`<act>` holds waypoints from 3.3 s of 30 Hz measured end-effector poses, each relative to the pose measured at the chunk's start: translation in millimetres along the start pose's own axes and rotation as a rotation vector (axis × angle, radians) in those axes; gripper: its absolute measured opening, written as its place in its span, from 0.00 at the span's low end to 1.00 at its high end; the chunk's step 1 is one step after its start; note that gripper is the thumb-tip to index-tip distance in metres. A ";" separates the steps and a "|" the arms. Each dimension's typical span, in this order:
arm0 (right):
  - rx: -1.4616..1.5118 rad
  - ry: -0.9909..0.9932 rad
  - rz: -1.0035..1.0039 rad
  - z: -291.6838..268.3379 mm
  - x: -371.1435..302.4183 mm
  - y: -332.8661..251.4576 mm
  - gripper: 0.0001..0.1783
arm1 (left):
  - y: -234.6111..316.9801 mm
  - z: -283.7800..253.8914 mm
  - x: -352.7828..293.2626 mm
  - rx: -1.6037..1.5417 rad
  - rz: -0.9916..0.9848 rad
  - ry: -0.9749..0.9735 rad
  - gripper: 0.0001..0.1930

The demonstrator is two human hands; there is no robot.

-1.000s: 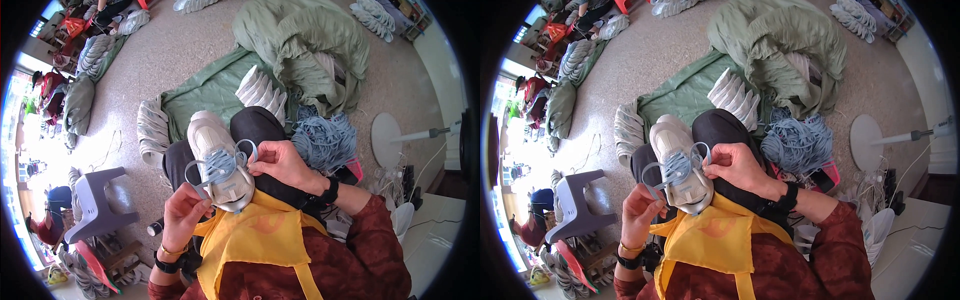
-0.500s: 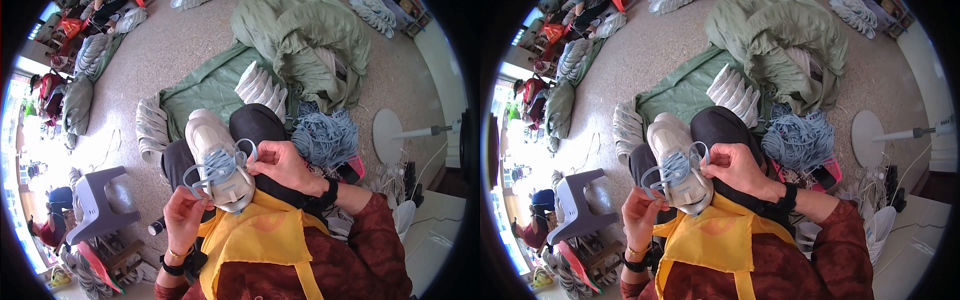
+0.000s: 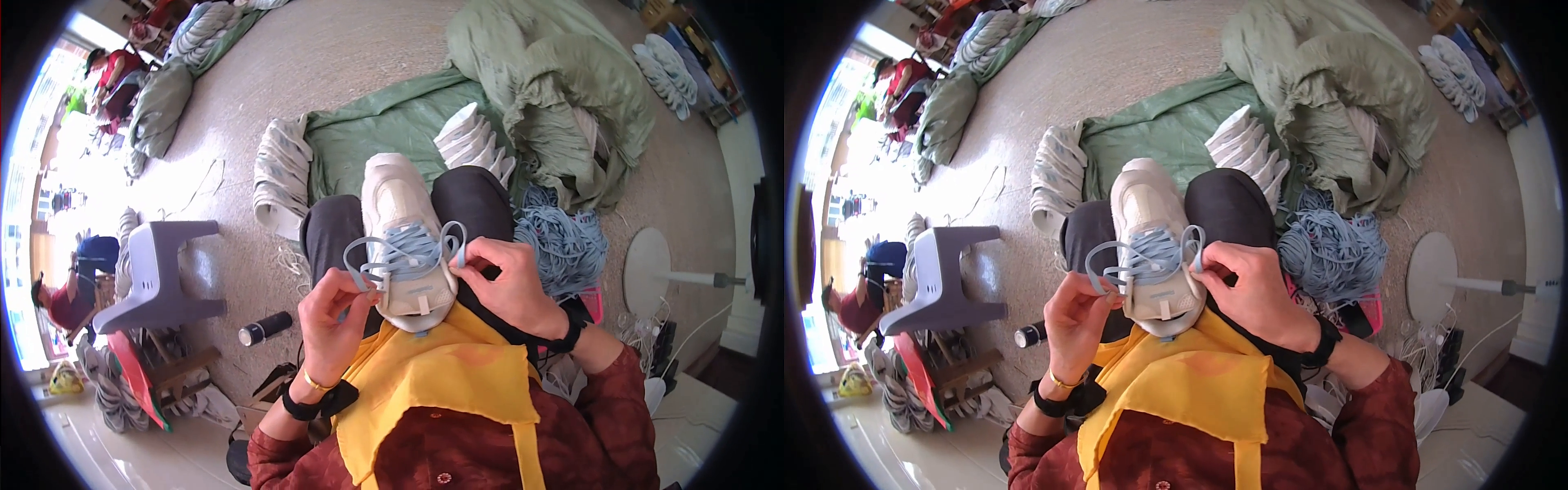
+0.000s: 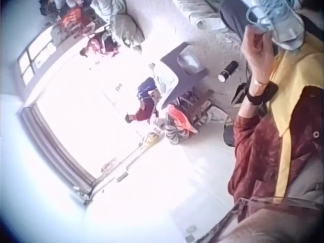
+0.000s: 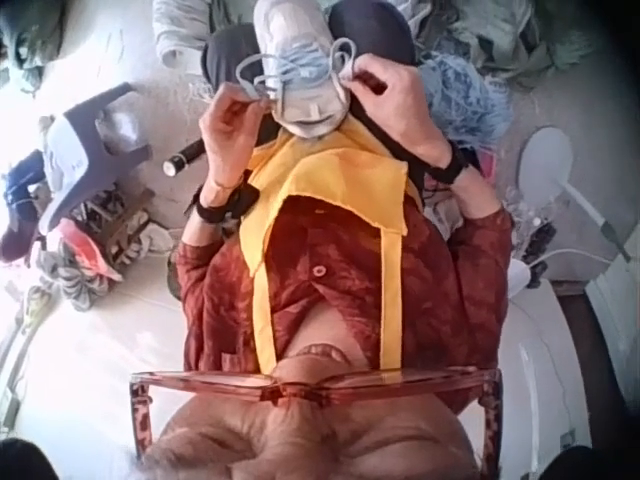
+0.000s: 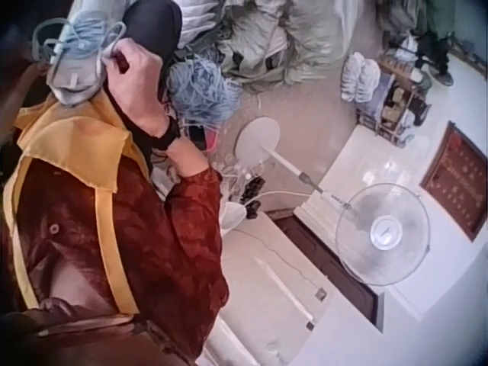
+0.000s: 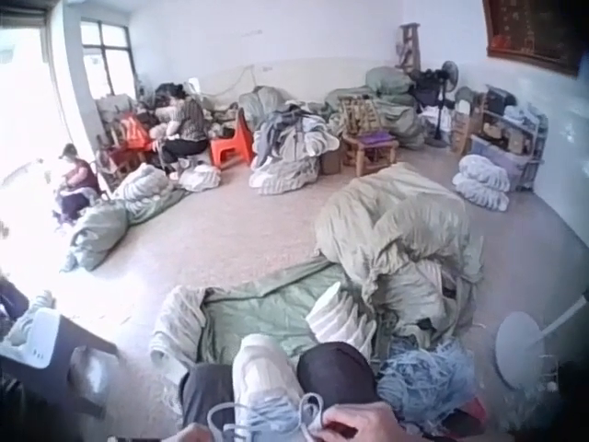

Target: The recorder is lacing and assembling components of a shoe while sitting in a workshop.

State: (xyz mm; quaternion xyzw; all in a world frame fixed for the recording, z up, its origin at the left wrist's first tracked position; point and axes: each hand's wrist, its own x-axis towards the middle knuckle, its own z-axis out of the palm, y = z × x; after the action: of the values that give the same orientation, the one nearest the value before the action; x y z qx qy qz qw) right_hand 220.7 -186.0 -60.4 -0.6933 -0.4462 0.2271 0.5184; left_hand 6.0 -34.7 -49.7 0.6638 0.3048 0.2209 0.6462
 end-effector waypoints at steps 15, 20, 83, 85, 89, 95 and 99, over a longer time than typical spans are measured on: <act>0.332 -0.048 0.355 3.0 -2.6 15.7 0.03 | -12.9 -5.1 3.5 0.134 0.077 0.050 0.07; 0.311 -0.035 0.322 3.9 -5.0 15.0 0.03 | 1.5 -1.4 4.4 0.412 0.253 0.040 0.08; -0.386 -0.024 -0.178 13.4 -12.0 -15.6 0.12 | 3.3 17.0 -6.2 0.775 0.522 0.078 0.11; -0.566 -0.063 -0.316 16.2 -14.3 -16.6 0.13 | 3.3 17.2 -7.7 0.813 0.495 0.072 0.11; -0.689 -0.150 -0.347 13.4 -11.3 -22.1 0.09 | 0.1 16.4 -8.6 0.792 0.484 0.093 0.11; -0.648 -0.123 -0.536 16.5 -12.3 -25.7 0.07 | 0.8 17.3 -8.9 0.769 0.446 0.111 0.10; -0.295 -0.320 -0.469 36.0 -30.0 -33.1 0.07 | -1.3 16.3 -8.7 0.758 0.430 0.114 0.10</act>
State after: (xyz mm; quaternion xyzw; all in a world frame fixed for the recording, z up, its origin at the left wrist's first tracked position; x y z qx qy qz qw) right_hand 165.0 -190.9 -47.2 -0.5945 -0.6980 0.1403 0.3738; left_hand 10.8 -52.5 -51.2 0.8891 0.2544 0.2592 0.2784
